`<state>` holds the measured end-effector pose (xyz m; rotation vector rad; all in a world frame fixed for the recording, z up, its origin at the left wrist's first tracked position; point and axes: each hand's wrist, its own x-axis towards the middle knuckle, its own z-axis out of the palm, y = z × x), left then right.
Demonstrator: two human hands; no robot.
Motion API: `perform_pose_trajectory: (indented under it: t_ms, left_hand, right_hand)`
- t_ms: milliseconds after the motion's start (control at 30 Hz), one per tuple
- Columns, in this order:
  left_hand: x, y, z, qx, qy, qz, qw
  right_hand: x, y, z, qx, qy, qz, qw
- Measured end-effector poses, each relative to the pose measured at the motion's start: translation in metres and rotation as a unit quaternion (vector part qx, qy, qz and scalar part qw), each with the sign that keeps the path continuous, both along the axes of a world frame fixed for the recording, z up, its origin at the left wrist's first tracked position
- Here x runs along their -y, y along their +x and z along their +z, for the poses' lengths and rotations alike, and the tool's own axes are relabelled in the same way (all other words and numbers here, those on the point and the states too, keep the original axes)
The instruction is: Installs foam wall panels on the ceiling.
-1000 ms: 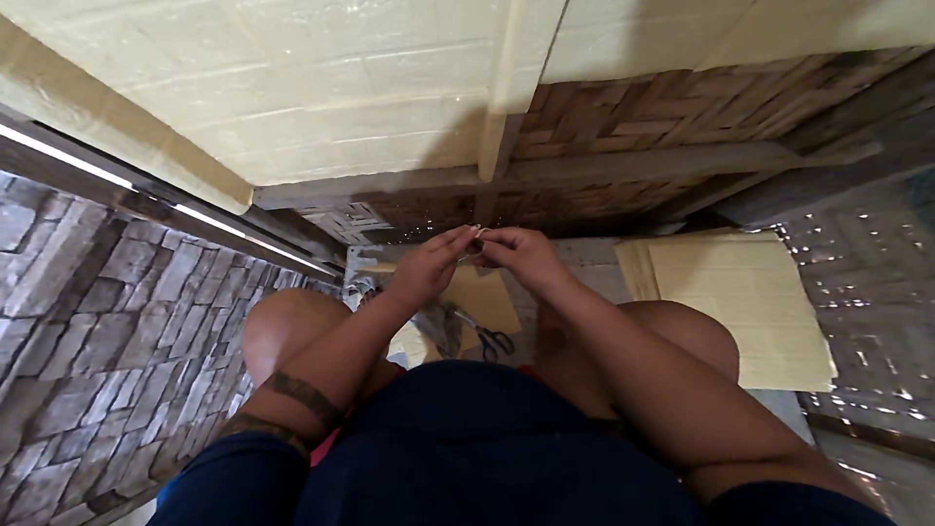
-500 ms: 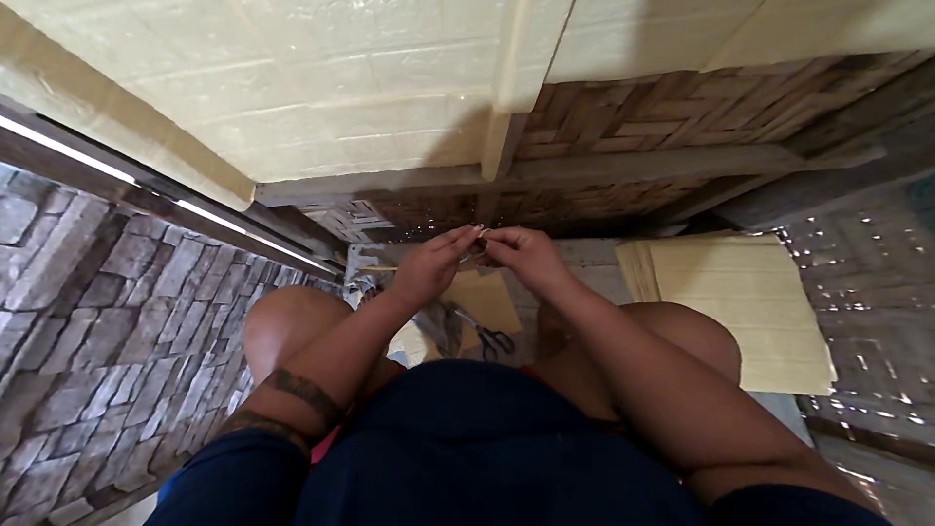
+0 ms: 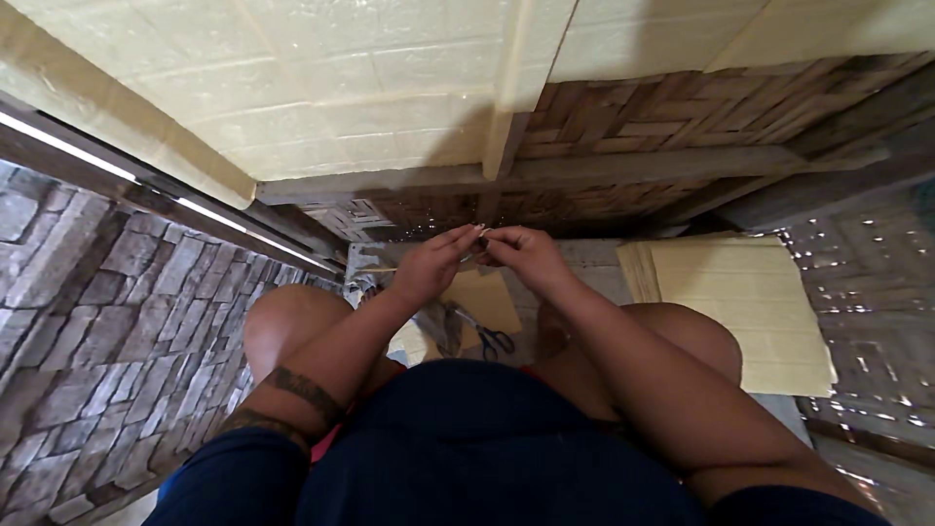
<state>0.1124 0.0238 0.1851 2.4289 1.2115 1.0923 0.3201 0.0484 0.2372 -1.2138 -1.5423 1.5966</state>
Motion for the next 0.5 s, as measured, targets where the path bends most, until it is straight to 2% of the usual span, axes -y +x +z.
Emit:
perform_pose_trajectory:
  t_ms: [500]
  left_hand:
    - [-0.0001, 0.0016, 0.0004, 0.004, 0.005, 0.001, 1.0]
  right_hand:
    - [0.0023, -0.0006, 0.0014, 0.01, 0.007, -0.006, 1.0]
